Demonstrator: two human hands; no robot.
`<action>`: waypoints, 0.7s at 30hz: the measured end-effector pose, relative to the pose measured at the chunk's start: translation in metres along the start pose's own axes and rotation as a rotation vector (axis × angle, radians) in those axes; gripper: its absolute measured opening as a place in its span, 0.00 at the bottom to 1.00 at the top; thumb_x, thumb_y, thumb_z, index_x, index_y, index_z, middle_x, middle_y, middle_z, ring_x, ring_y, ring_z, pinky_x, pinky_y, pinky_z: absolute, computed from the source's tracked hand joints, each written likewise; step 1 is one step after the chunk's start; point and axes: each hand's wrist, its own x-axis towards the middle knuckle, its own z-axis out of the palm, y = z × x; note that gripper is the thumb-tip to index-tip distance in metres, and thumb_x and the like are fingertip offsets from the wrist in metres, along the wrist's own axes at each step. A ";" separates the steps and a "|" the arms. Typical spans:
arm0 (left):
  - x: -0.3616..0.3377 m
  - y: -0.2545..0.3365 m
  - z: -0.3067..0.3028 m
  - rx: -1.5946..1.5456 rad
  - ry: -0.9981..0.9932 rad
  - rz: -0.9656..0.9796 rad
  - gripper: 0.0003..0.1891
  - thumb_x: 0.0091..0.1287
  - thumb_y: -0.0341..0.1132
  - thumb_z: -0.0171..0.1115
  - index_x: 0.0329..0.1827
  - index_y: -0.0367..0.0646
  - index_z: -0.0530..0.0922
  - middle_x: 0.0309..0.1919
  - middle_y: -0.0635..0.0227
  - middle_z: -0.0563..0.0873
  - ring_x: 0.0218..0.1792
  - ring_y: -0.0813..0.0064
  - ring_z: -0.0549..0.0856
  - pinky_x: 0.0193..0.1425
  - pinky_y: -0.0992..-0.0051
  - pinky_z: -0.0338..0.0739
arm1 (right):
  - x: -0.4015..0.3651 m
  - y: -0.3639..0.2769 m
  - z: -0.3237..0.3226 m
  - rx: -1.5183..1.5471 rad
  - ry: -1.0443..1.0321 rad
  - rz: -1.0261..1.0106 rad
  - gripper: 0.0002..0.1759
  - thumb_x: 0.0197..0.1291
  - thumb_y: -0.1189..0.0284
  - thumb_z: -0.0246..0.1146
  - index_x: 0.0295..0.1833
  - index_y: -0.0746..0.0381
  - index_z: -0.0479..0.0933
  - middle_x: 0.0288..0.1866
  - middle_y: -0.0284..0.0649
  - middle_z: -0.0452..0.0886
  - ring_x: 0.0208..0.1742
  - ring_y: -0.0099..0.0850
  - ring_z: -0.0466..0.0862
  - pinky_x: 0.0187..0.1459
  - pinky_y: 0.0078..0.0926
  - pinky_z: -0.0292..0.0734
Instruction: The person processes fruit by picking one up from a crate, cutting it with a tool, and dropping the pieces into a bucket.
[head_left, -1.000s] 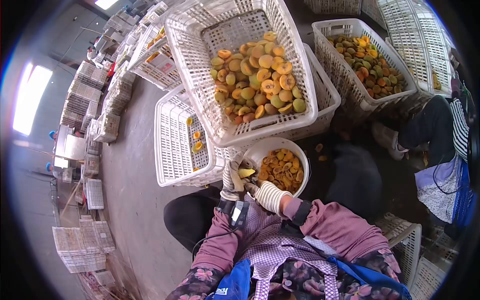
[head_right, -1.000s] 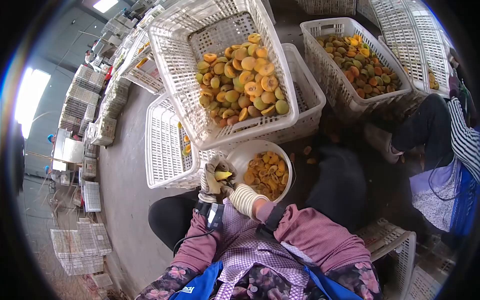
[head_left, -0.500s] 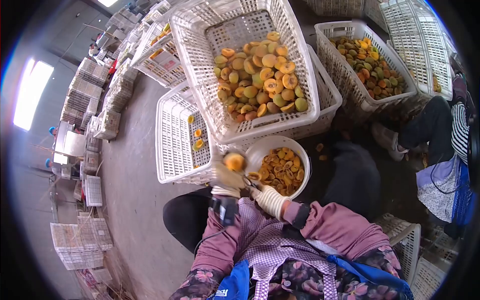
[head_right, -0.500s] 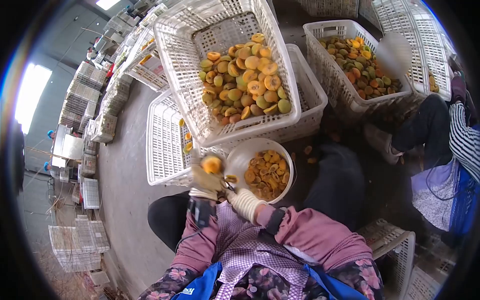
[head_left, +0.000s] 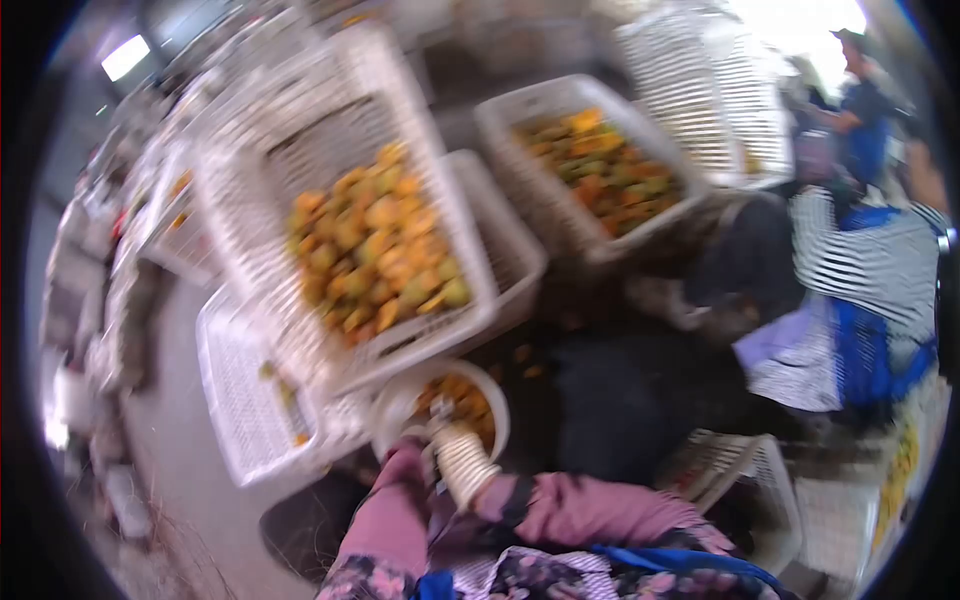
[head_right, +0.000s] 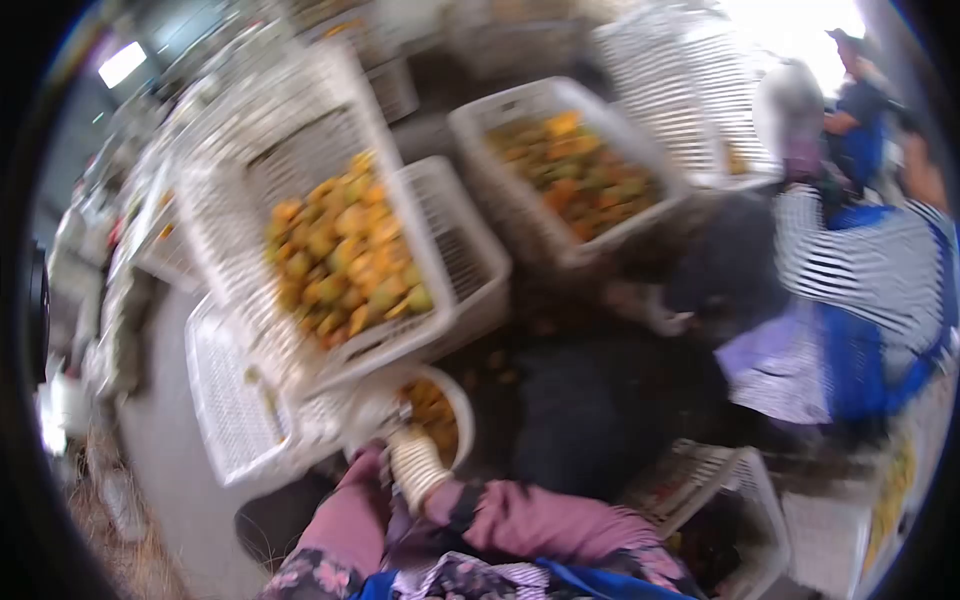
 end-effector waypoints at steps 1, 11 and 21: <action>0.009 0.004 0.002 0.018 -0.021 0.004 0.16 0.63 0.37 0.47 0.52 0.39 0.71 0.40 0.54 0.80 0.42 0.62 0.79 0.48 0.68 0.75 | 0.012 0.011 0.002 -0.050 0.018 -0.111 0.18 0.64 0.57 0.48 0.29 0.58 0.73 0.13 0.36 0.71 0.10 0.31 0.71 0.11 0.28 0.65; 0.001 -0.016 -0.027 -0.039 -0.036 -0.045 0.17 0.67 0.38 0.45 0.55 0.40 0.69 0.43 0.55 0.80 0.45 0.62 0.79 0.51 0.68 0.75 | -0.011 -0.005 0.021 -0.025 0.063 -0.049 0.15 0.62 0.54 0.54 0.39 0.54 0.70 0.16 0.30 0.69 0.11 0.24 0.66 0.13 0.23 0.62; -0.125 0.032 -0.095 -2.128 0.243 -0.039 0.18 0.70 0.39 0.43 0.59 0.41 0.67 0.47 0.56 0.79 0.49 0.62 0.79 0.54 0.67 0.74 | 0.008 0.000 0.005 -1.067 0.218 -0.713 0.32 0.48 0.58 0.66 0.56 0.63 0.68 0.48 0.56 0.76 0.53 0.50 0.75 0.52 0.37 0.69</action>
